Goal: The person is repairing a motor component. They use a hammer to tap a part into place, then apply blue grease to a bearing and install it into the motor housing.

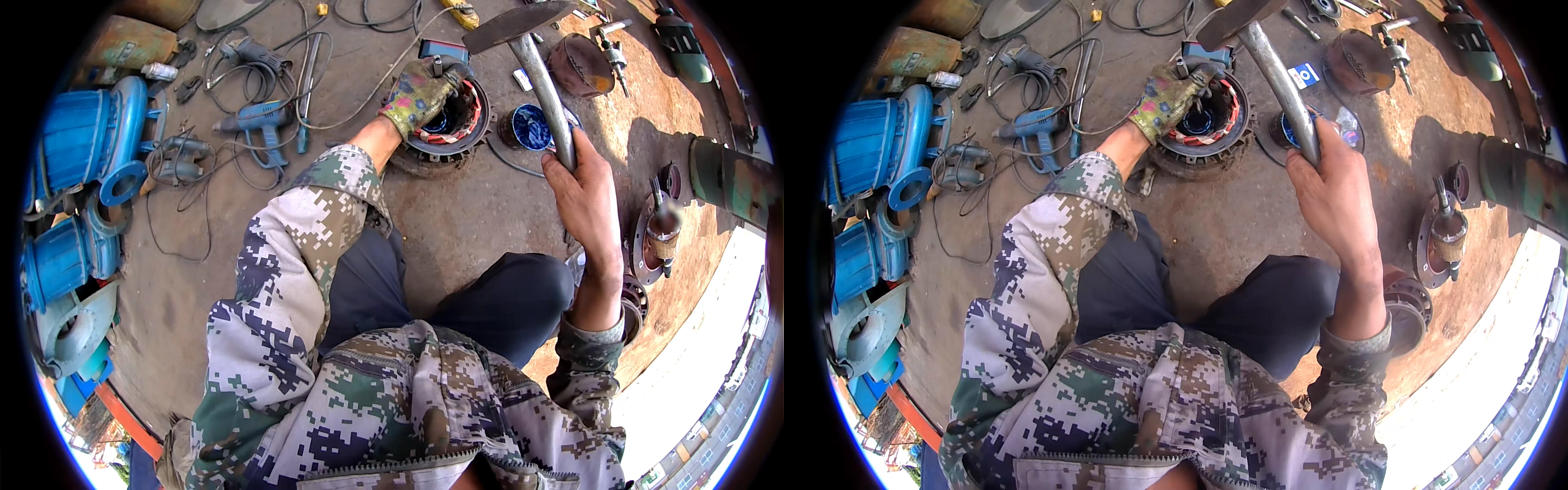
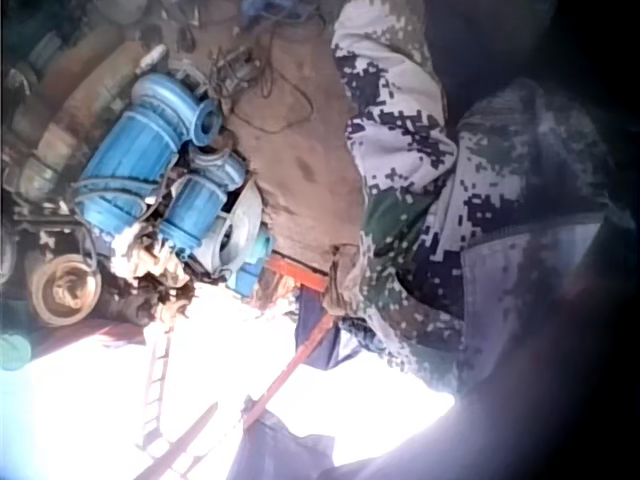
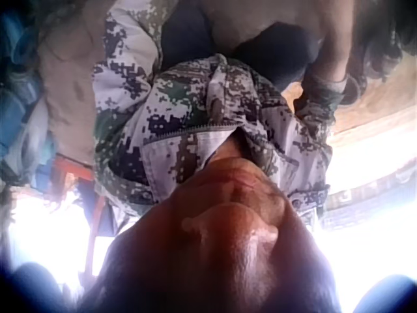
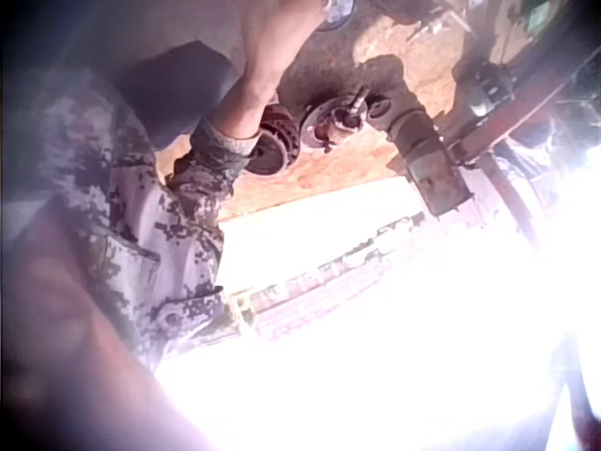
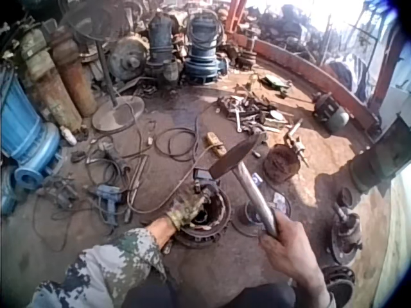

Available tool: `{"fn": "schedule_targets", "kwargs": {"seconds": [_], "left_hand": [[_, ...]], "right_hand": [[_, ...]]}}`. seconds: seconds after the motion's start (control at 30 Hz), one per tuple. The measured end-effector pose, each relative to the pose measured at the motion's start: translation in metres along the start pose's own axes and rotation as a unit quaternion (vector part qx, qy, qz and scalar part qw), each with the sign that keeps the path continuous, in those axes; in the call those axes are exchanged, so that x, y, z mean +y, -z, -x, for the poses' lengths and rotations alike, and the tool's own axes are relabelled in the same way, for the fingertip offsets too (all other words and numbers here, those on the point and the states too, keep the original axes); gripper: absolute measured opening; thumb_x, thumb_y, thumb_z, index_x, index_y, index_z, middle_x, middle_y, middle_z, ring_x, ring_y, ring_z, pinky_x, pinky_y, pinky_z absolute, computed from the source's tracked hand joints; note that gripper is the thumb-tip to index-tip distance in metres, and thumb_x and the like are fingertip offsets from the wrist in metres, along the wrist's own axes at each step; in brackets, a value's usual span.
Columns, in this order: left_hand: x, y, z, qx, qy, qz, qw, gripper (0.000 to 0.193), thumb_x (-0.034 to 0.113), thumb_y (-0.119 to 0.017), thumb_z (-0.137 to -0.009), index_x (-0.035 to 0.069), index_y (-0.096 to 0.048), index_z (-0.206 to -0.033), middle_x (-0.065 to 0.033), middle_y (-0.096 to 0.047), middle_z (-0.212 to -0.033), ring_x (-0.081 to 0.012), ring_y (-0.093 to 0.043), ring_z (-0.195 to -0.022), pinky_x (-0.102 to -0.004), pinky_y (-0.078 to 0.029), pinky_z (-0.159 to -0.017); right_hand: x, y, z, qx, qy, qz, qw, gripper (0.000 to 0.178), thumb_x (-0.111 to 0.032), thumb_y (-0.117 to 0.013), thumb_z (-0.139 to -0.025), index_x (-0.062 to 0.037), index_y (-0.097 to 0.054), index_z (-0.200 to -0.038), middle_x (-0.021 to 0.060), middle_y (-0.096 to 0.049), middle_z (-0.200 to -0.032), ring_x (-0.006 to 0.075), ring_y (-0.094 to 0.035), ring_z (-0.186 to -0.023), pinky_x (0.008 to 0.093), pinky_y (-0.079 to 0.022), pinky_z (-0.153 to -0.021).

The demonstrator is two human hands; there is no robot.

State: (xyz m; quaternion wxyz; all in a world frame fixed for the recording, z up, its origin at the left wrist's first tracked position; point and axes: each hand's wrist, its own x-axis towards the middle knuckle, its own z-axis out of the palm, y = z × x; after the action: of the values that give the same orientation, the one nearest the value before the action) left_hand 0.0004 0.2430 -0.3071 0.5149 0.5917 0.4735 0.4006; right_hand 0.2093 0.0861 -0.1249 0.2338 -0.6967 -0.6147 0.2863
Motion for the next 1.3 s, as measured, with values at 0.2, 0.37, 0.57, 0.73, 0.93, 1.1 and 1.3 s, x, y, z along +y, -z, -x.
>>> {"fn": "schedule_targets", "kwargs": {"seconds": [0.2,0.37,0.57,0.73,0.93,1.1,1.3], "left_hand": [[-0.011,0.001,-0.003,-0.005,-0.038,0.045,0.998,0.024,0.028,-0.077,-0.098,0.006,-0.078,-0.108,0.0022,-0.074,-0.088,-0.0076,-0.062,-0.080,-0.0285,-0.050,-0.074],[0.005,-0.003,-0.001,-0.026,0.001,0.022,0.999,0.027,0.032,-0.076,-0.099,0.006,-0.078,-0.106,0.0026,-0.074,-0.090,-0.0087,-0.062,-0.081,-0.0289,-0.050,-0.075],[-0.013,-0.004,-0.006,-0.064,-0.035,-0.013,0.997,0.043,0.047,-0.075,-0.096,0.006,-0.077,-0.107,-0.0122,-0.079,-0.099,-0.0260,-0.073,-0.090,-0.0408,-0.054,-0.083],[-0.022,-0.020,-0.010,-0.033,-0.028,0.047,0.998,0.041,0.045,-0.075,-0.096,0.004,-0.077,-0.103,-0.0114,-0.078,-0.095,-0.0236,-0.071,-0.085,-0.0420,-0.053,-0.078],[-0.005,-0.016,0.002,-0.054,-0.081,-0.015,0.995,0.039,0.041,-0.075,-0.097,0.002,-0.076,-0.097,-0.0131,-0.073,-0.081,-0.0240,-0.064,-0.073,-0.0413,-0.050,-0.071],[0.007,-0.017,0.007,-0.035,-0.063,-0.069,0.995,0.044,0.044,-0.076,-0.095,0.001,-0.075,-0.096,-0.0182,-0.074,-0.085,-0.0293,-0.067,-0.077,-0.0426,-0.049,-0.072],[0.009,-0.019,0.006,-0.103,-0.090,-0.189,0.972,0.040,0.041,-0.072,-0.099,0.003,-0.074,-0.110,-0.0180,-0.074,-0.101,-0.0311,-0.068,-0.090,-0.0418,-0.052,-0.082]], "right_hand": [[0.006,-0.005,0.004,-0.024,-0.032,0.022,0.999,0.021,-0.015,-0.067,-0.100,0.0006,-0.060,-0.112,0.0044,-0.046,-0.074,0.0121,-0.042,-0.072,0.0316,-0.041,-0.063],[-0.004,0.001,0.003,-0.019,-0.009,0.039,0.999,0.023,-0.015,-0.066,-0.099,-0.0002,-0.060,-0.116,0.0139,-0.054,-0.074,0.0246,-0.050,-0.070,0.0386,-0.045,-0.065],[-0.033,0.012,-0.007,-0.023,0.052,0.102,0.993,0.037,-0.013,-0.064,-0.097,-0.0044,-0.062,-0.132,0.0292,-0.064,-0.087,0.0517,-0.062,-0.086,0.0483,-0.051,-0.073],[-0.026,0.012,-0.012,-0.040,0.050,0.124,0.990,0.035,-0.011,-0.064,-0.096,-0.0022,-0.061,-0.129,0.0299,-0.063,-0.088,0.0516,-0.063,-0.087,0.0500,-0.051,-0.073],[-0.011,0.008,-0.012,-0.037,0.111,0.164,0.980,0.043,-0.007,-0.062,-0.093,-0.0013,-0.058,-0.135,0.0310,-0.065,-0.089,0.0511,-0.065,-0.088,0.0533,-0.051,-0.075],[-0.036,0.021,0.003,0.019,0.052,0.101,0.993,0.053,-0.007,-0.062,-0.094,-0.0038,-0.053,-0.146,0.0320,-0.065,-0.089,0.0506,-0.067,-0.088,0.0496,-0.054,-0.076],[-0.012,0.006,-0.019,-0.075,0.066,0.258,0.961,0.053,-0.005,-0.059,-0.091,0.0019,-0.050,-0.143,0.0314,-0.068,-0.091,0.0515,-0.066,-0.089,0.0584,-0.053,-0.081]]}}
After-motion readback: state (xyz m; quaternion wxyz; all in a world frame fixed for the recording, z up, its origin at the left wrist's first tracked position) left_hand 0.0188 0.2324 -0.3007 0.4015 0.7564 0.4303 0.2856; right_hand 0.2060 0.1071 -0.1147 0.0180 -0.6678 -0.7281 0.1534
